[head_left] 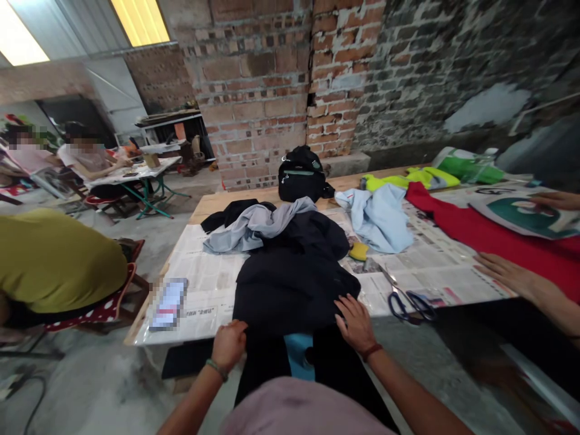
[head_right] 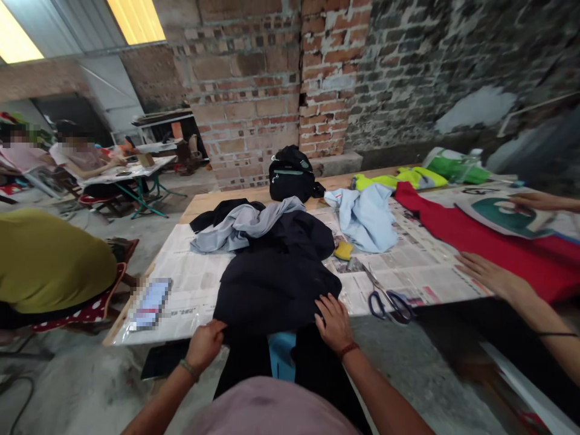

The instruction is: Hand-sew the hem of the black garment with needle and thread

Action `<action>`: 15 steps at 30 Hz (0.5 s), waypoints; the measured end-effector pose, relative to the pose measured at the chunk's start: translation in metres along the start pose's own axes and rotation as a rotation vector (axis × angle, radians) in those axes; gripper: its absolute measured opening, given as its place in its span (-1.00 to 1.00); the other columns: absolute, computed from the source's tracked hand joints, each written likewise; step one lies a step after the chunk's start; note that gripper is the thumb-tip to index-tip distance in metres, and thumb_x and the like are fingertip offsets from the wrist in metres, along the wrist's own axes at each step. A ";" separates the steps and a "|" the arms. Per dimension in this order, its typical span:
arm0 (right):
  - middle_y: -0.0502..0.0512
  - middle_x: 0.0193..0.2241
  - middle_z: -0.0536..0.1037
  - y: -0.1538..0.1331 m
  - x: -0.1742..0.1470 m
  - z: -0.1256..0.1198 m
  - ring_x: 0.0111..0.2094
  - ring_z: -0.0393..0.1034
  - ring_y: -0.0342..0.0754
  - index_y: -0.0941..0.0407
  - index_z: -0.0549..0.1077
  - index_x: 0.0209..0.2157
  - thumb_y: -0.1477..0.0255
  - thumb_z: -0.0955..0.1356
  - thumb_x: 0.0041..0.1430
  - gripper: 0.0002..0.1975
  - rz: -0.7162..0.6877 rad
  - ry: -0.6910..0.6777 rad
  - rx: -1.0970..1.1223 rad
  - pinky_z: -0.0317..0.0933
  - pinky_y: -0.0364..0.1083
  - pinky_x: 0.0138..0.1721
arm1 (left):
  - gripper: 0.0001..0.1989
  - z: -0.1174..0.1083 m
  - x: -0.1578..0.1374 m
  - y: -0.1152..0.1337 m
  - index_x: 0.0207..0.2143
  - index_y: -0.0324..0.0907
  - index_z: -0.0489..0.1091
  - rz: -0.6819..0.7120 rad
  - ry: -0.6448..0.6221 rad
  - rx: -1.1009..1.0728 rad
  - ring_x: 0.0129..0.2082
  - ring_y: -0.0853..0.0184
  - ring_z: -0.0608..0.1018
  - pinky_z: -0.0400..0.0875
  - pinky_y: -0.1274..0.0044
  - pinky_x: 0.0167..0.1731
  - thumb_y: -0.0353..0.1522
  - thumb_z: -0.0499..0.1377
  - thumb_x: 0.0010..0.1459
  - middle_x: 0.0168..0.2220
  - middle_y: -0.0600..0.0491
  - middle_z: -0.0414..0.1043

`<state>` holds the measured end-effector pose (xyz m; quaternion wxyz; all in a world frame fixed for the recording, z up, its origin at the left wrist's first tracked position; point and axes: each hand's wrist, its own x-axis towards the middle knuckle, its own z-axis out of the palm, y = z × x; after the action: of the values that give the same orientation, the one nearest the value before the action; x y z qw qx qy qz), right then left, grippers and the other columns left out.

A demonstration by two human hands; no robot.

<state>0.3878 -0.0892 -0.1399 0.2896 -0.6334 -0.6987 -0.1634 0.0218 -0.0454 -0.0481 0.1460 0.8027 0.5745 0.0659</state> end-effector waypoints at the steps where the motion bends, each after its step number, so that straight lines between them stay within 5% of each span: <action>1: 0.13 -0.06 0.38 0.000 0.000 0.001 0.07 0.09 0.08 0.11 0.35 -0.08 0.38 0.20 0.08 -0.65 -0.003 0.000 -0.004 -0.03 0.09 0.03 | -0.68 -0.010 0.006 -0.007 -0.31 -0.09 0.43 -0.034 -0.036 -0.065 -0.27 0.32 0.46 0.27 0.49 -0.20 -0.52 -0.01 -0.07 -0.28 0.06 0.45; 4: 0.13 -0.05 0.37 0.000 -0.001 0.002 0.08 0.08 0.08 0.11 0.35 -0.08 0.37 0.20 0.09 -0.65 -0.011 -0.020 -0.025 -0.05 0.08 0.03 | -0.76 -0.035 0.029 -0.025 -0.39 -0.11 0.43 -0.089 -0.104 -0.284 -0.34 0.35 0.47 0.31 0.53 -0.26 -0.47 0.02 -0.08 -0.42 0.14 0.47; 8: 0.13 -0.04 0.36 0.001 -0.002 0.002 0.08 0.09 0.08 0.10 0.35 -0.08 0.37 0.20 0.09 -0.66 -0.020 -0.029 -0.057 -0.05 0.08 0.02 | -0.81 -0.046 0.060 -0.030 -0.40 -0.15 0.42 -0.089 -0.022 -0.429 -0.38 0.36 0.47 0.34 0.55 -0.31 -0.40 0.04 -0.07 -0.44 0.15 0.46; 15: 0.13 -0.05 0.37 0.003 -0.005 0.008 0.08 0.08 0.08 0.10 0.34 -0.08 0.38 0.22 0.07 -0.65 -0.033 -0.022 -0.052 -0.05 0.08 0.02 | -0.79 0.001 0.078 -0.034 -0.32 -0.16 0.40 -0.063 0.293 -0.342 -0.28 0.35 0.44 0.32 0.48 -0.20 -0.45 0.04 -0.03 -0.30 0.06 0.42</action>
<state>0.3896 -0.0882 -0.1495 0.2625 -0.6308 -0.7079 -0.1792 0.0174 0.0381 -0.0646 0.1971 0.7297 0.5948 0.2737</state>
